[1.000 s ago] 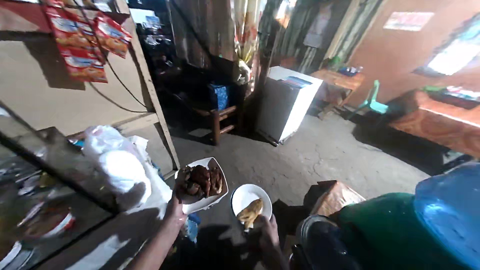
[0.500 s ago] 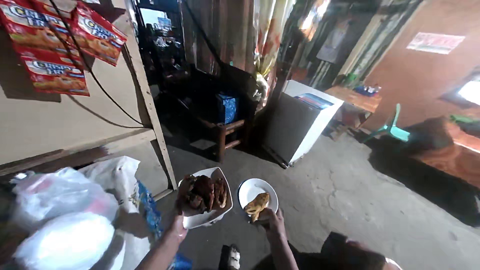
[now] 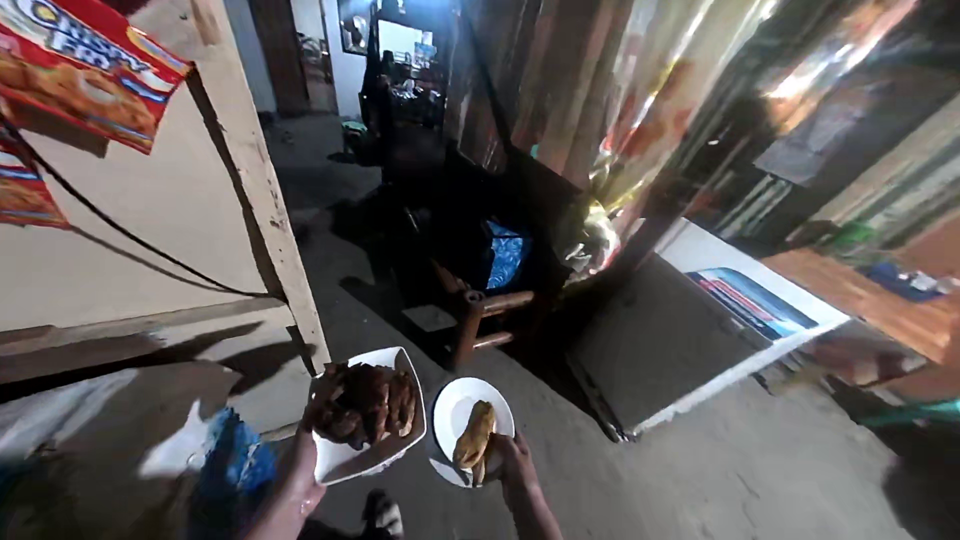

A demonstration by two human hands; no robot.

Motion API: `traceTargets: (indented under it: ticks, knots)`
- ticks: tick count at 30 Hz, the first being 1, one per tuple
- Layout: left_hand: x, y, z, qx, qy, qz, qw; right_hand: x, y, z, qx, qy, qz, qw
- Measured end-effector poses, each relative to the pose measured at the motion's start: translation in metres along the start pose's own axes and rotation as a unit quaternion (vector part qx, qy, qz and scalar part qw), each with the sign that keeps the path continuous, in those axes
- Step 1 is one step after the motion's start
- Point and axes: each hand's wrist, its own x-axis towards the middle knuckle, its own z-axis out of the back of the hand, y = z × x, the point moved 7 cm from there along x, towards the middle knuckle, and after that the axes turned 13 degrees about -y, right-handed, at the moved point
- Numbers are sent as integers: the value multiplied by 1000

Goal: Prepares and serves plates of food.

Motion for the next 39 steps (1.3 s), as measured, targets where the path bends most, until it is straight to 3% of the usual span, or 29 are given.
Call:
traceTargets:
  ticks: [6,16,19,21,24,26,29,33,36,39]
  knots:
    - [118,-12,-88,-4,-2,0,1000,128,68,-83,-1,17,32,999]
    - [327,-62,-261,-37,41,-1,998,317,186,-190,9,-57,37,998]
    - [392,-78,-301,-119,102,-38,987,381,214,-233,-2,-49,53,997]
    - [418,-102,-317,-75,80,-80,991,419,231,-267,-41,-32,72,996]
    - [449,-136,-325,62,-47,-117,990,474,253,-335,-139,16,81,987]
    - [487,-134,-305,145,-136,-130,971,510,261,-392,-235,56,78,967]
    - [546,-138,-293,128,-224,-99,961,552,268,-489,-312,124,93,937]
    - [620,-178,-292,97,-263,-95,955,599,262,-627,-265,192,85,941]
    - [710,-208,-274,67,-239,-125,961,580,296,-722,-261,232,51,936]
    - [779,-248,-269,106,-286,-105,947,567,334,-814,-252,266,45,930]
